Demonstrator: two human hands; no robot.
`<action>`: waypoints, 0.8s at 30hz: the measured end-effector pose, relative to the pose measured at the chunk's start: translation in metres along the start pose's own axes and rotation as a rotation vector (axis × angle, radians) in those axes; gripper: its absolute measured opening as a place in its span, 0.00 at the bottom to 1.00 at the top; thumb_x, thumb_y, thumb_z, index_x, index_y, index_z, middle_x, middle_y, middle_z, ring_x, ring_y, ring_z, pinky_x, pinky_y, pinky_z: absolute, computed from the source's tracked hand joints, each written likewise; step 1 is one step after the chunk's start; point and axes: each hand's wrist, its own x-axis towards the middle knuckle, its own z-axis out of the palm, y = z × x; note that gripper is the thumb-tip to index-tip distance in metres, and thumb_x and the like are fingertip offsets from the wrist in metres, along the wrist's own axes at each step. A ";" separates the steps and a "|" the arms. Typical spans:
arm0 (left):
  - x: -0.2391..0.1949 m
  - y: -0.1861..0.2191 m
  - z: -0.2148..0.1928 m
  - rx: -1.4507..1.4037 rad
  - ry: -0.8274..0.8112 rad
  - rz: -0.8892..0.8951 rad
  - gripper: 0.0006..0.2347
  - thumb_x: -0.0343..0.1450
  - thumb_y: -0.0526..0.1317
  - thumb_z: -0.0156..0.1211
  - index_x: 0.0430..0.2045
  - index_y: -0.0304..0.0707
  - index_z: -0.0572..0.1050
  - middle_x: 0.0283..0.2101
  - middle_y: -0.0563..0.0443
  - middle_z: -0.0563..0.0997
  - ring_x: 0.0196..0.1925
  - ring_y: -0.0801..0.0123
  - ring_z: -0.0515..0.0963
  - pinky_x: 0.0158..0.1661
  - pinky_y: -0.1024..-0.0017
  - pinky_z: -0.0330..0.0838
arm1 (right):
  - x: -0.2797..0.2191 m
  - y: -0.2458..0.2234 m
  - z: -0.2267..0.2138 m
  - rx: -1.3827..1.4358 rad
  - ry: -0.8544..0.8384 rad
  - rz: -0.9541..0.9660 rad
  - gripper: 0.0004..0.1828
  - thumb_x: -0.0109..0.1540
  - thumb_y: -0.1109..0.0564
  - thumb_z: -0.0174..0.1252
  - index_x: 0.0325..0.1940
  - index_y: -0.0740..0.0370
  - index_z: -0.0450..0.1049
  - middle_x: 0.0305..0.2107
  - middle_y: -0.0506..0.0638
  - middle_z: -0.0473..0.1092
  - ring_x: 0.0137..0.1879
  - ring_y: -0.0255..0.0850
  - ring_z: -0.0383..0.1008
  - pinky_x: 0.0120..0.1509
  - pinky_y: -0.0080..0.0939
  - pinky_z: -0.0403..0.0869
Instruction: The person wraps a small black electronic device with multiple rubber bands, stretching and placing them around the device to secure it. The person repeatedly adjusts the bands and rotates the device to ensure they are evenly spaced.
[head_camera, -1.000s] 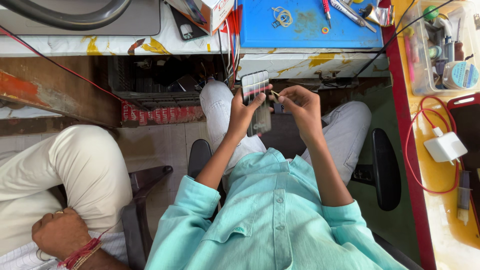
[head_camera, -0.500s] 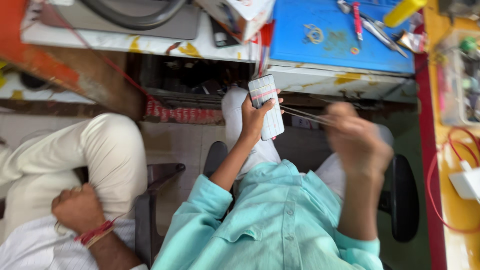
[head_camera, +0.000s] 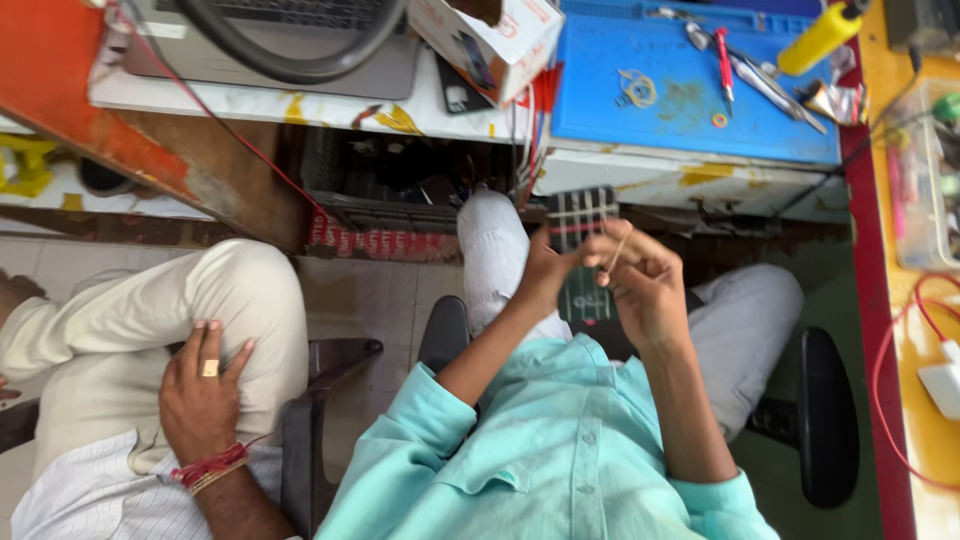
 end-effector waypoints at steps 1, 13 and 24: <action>0.000 0.002 0.000 -0.035 0.047 -0.029 0.15 0.73 0.28 0.66 0.54 0.24 0.73 0.51 0.36 0.80 0.48 0.56 0.82 0.46 0.57 0.81 | 0.003 -0.002 -0.005 -0.033 0.038 -0.034 0.28 0.59 0.74 0.52 0.65 0.75 0.67 0.48 0.60 0.77 0.50 0.48 0.79 0.48 0.38 0.77; 0.000 0.029 0.008 -0.239 0.099 0.104 0.22 0.75 0.36 0.61 0.64 0.32 0.64 0.63 0.33 0.74 0.64 0.52 0.76 0.62 0.56 0.76 | -0.005 0.066 -0.021 -0.116 0.115 0.116 0.37 0.54 0.64 0.71 0.66 0.70 0.67 0.48 0.52 0.72 0.49 0.35 0.76 0.49 0.38 0.81; 0.014 0.075 -0.040 -0.069 -0.830 -0.382 0.34 0.74 0.66 0.47 0.59 0.31 0.71 0.59 0.42 0.77 0.59 0.58 0.79 0.55 0.62 0.77 | 0.005 -0.065 -0.028 -1.293 -0.279 -0.339 0.18 0.53 0.69 0.64 0.45 0.60 0.79 0.36 0.49 0.79 0.40 0.39 0.82 0.41 0.34 0.78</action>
